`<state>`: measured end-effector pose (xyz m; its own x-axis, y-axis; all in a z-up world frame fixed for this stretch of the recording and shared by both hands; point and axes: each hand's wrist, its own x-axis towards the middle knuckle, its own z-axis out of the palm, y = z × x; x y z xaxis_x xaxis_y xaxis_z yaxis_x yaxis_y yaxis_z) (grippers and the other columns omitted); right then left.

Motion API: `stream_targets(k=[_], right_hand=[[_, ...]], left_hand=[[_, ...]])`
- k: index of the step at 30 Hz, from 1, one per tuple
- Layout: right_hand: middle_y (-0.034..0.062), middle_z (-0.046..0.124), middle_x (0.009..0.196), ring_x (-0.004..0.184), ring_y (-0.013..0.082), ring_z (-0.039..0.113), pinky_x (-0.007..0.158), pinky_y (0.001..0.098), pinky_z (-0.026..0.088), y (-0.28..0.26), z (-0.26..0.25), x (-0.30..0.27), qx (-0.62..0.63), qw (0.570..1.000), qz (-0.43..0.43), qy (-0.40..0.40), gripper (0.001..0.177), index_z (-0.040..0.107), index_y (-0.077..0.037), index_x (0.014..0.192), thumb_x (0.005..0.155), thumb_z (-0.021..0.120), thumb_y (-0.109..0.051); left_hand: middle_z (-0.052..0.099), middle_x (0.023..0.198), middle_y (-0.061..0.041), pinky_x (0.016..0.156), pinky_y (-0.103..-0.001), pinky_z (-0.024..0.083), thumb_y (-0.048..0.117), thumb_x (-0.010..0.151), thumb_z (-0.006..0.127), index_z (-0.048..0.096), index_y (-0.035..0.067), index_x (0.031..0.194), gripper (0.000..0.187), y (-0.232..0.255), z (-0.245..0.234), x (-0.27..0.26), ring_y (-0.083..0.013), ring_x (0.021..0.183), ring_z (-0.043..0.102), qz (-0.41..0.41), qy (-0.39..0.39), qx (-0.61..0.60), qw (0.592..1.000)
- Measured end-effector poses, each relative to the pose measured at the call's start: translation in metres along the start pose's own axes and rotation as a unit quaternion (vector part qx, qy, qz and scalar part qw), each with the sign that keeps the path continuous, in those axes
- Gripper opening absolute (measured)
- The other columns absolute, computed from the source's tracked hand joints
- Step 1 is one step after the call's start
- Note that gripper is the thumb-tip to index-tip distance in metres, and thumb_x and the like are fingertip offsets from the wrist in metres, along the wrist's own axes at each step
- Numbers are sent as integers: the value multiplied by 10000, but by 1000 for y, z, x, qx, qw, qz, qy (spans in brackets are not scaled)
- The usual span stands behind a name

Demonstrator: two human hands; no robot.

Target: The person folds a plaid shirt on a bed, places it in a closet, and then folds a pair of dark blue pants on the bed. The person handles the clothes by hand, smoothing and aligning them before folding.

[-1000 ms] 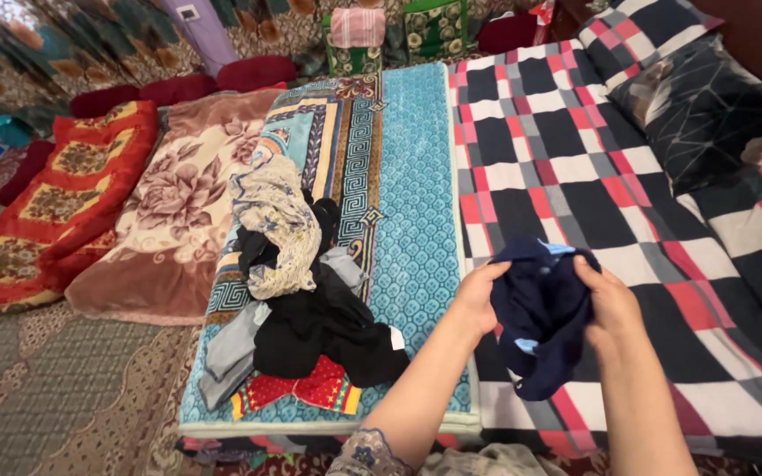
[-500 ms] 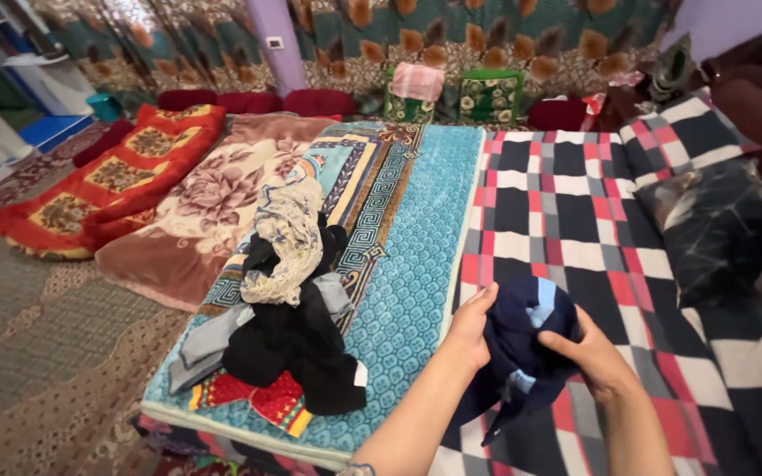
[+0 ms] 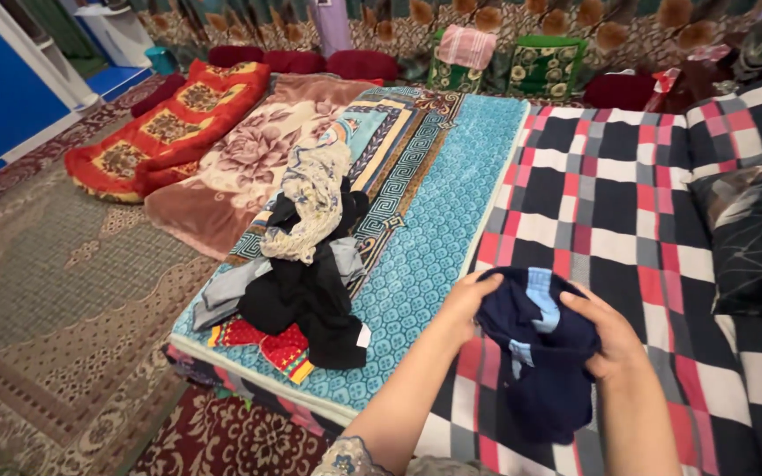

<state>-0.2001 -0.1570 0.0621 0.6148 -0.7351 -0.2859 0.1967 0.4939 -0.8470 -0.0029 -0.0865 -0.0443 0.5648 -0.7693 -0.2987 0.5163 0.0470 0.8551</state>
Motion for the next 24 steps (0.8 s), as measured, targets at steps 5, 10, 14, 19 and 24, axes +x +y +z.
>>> stream_targets(k=[5, 10, 14, 19, 24], right_hand=[[275, 603, 1246, 1037, 338, 614, 792, 481, 568, -26, 23, -37, -197, 979, -13, -53, 798, 540, -8, 1459, 720, 842, 19], [229, 716, 802, 785, 340, 682, 642, 446, 565, -15, 10, -20, -410, 912, -11, -14, 403, 806, 67, 984, 637, 967, -63], [145, 750, 841, 850, 312, 702, 708, 425, 539, 43, -48, 63, -431, 894, -100, 78, 299, 815, -122, 1002, 773, 904, -293], [124, 680, 859, 738, 270, 669, 693, 390, 574, 43, -19, 48, -124, 988, -56, 77, 385, 730, -145, 1210, 836, 759, -59], [137, 652, 928, 780, 266, 643, 701, 421, 566, 16, 16, -3, -186, 981, -41, -17, 424, 756, -134, 1177, 765, 828, -60]], left_hand=[[744, 1035, -207, 806, -454, 645, 187, 1002, 758, 681, 32, 1220, 278, 0, 13, -19, -341, 878, 771, -74, -54, -237, 967], [750, 958, -187, 737, -414, 665, 179, 1007, 743, 675, -2, 1157, 245, 25, 29, -52, -324, 814, 778, -79, -43, -249, 964], [707, 1039, -136, 733, -378, 646, 184, 851, 877, 662, 93, 1292, 499, 42, 34, -85, -267, 869, 740, -33, -75, -96, 992], [701, 1185, -149, 980, -431, 532, 500, 542, 916, 644, 207, 1313, 868, 63, 34, -94, -347, 1205, 651, 77, -36, 417, 905], [754, 1004, -27, 825, -346, 591, 283, 775, 815, 760, 281, 1142, 371, 20, -2, -43, -246, 1017, 724, 80, 76, 339, 934]])
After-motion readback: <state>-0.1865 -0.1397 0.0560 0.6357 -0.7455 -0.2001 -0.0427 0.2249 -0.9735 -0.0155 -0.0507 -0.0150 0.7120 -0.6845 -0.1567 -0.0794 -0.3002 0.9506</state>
